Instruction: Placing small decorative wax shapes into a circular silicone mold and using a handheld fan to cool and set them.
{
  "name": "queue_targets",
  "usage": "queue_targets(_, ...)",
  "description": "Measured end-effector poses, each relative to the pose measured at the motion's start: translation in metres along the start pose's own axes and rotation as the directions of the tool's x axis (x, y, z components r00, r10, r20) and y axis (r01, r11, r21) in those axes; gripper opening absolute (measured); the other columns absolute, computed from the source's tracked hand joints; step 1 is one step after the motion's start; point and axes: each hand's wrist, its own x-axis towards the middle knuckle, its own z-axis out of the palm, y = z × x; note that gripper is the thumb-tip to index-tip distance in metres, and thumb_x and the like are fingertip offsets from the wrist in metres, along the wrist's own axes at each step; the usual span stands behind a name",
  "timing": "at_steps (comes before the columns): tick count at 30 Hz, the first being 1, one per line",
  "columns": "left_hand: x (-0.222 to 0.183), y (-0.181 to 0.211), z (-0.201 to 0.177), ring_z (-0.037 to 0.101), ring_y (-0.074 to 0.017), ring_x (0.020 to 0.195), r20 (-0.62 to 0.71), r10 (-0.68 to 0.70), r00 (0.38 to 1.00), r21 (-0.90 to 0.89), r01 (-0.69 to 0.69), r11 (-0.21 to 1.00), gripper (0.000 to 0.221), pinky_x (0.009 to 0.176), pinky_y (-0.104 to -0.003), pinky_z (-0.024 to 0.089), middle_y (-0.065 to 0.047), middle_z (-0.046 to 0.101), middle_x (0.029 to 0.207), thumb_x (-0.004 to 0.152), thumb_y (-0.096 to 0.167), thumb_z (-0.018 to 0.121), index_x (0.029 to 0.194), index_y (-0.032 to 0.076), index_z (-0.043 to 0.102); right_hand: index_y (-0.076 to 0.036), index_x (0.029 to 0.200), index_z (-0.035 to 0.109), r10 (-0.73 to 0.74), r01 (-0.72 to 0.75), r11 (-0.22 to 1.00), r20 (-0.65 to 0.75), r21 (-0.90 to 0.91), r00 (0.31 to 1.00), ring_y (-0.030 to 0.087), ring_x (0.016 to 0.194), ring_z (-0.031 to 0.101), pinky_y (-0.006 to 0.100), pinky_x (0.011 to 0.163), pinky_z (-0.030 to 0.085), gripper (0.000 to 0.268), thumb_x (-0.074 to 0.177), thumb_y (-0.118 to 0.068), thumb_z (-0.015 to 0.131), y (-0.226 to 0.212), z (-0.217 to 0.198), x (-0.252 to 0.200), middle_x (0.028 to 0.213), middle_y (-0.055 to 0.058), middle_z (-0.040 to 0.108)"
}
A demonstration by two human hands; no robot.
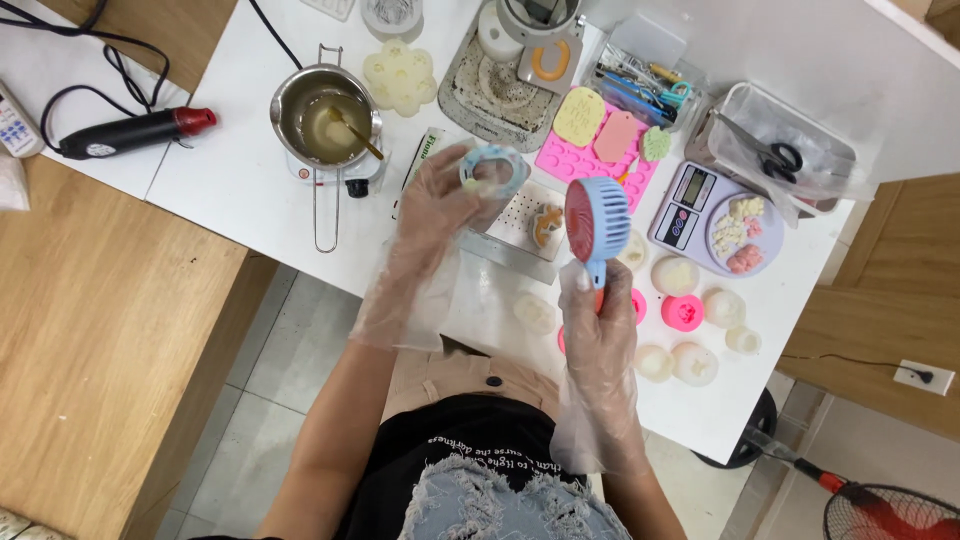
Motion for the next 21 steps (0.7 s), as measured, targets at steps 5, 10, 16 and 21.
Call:
queue_targets(5,0.002,0.095,0.029,0.063,-0.0090,0.097,0.081,-0.224,0.971,-0.459,0.236,0.856,0.062,0.080,-0.025,0.057,-0.003,0.068,0.118,0.089,0.019,0.080,0.144,0.006,0.053,-0.004,0.122,0.049,0.021,-0.023,0.945,0.011,0.326,1.000,0.004,0.065,0.042,0.021,0.055,0.035,0.036,0.107,-0.035,0.059,-0.040,-0.010,0.016,0.081,-0.004,0.049)
queue_targets(10,0.011,0.086,0.040,0.067,-0.0091,0.088,0.085,-0.124,0.989,-0.569,0.151,0.809,0.049,0.067,-0.021,0.052,0.000,0.072,0.106,0.099,0.034,0.068,0.139,0.007,0.057,-0.007,0.110,0.047,-0.013,0.003,0.949,0.031,0.315,0.999,0.003,0.061,0.040,0.020,0.052,0.034,0.028,0.109,-0.034,0.056,-0.055,-0.013,0.028,0.075,-0.004,0.047)
queue_targets(16,0.000,0.102,0.052,0.069,-0.0195,0.082,0.172,-0.225,0.959,-0.723,0.278,0.632,0.068,0.081,-0.043,0.064,-0.004,0.067,0.089,0.096,0.065,0.041,0.136,0.013,0.057,-0.010,0.110,0.049,0.039,-0.058,0.946,0.067,0.320,0.997,0.003,0.056,0.040,0.020,0.048,0.032,0.025,0.105,-0.033,0.055,-0.048,0.002,0.030,0.071,-0.004,0.048)
queue_targets(21,-0.015,0.119,0.058,0.067,-0.0202,0.104,0.226,-0.272,0.935,-0.465,0.349,0.814,0.071,0.094,-0.048,0.059,-0.005,0.065,0.116,0.084,0.031,0.076,0.145,0.013,0.045,-0.009,0.110,0.048,0.041,-0.062,0.915,0.061,0.398,0.997,0.003,0.063,0.042,0.020,0.053,0.033,0.024,0.108,-0.031,0.056,-0.042,0.009,0.022,0.077,-0.004,0.049)
